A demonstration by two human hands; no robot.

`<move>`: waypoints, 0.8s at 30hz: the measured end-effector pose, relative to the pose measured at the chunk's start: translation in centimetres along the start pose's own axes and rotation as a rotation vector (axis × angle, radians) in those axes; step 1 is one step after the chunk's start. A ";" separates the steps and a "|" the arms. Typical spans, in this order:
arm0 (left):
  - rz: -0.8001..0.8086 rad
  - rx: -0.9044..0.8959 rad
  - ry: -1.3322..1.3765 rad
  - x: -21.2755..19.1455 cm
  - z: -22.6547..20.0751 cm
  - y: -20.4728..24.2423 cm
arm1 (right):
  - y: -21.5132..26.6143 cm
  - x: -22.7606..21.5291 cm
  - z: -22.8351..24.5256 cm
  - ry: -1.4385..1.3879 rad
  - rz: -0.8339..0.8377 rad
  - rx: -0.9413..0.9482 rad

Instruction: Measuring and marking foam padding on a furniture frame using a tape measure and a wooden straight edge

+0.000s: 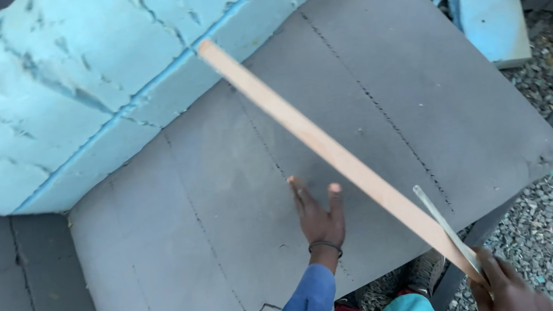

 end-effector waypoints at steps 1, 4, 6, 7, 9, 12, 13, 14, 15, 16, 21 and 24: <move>-0.053 -0.094 0.097 -0.9 1.2 0.0 | 0.4 0.1 0.2 0.050 0.021 -0.012; -0.155 -0.301 0.325 -4.4 3.0 1.5 | -1.0 2.4 0.3 0.098 0.070 -0.095; -0.204 -0.414 0.458 -6.6 4.2 2.5 | -1.3 1.7 2.9 0.097 0.104 -0.165; -0.251 -0.464 0.545 -7.5 5.1 2.9 | -0.8 -0.2 5.5 0.035 0.123 -0.217; -0.313 -0.527 0.642 -8.5 6.8 4.5 | 0.1 -0.8 8.6 -0.010 0.151 -0.283; -0.406 -0.475 0.845 -10.3 7.4 6.0 | -0.3 1.2 11.4 0.099 0.132 -0.395; -0.483 -0.594 0.828 -11.2 6.8 6.3 | -0.4 1.3 12.4 0.136 0.264 -0.439; -0.563 -0.713 0.808 -12.4 6.4 6.6 | -0.4 1.5 13.8 0.173 0.398 -0.485; -0.591 -0.723 0.819 -13.1 7.1 6.9 | -0.3 1.5 14.4 0.191 0.400 -0.511; -0.630 -0.801 0.759 -13.7 7.9 7.2 | -0.3 1.4 15.1 0.188 0.377 -0.574; -0.670 -1.008 0.612 -15.9 11.2 7.2 | -0.5 -0.5 18.1 0.263 0.382 -0.708; -0.731 -0.986 0.779 -16.3 12.7 6.3 | -0.8 -1.3 19.7 0.369 0.495 -0.650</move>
Point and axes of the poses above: each hand's wrist, its own y-axis away from the middle knuckle, its own x-axis out of the palm, z = x × y, the point moved 2 cm from there along -y, towards the middle knuckle, and after that the axes turned 10 degrees about -y, right-handed, at the moved point
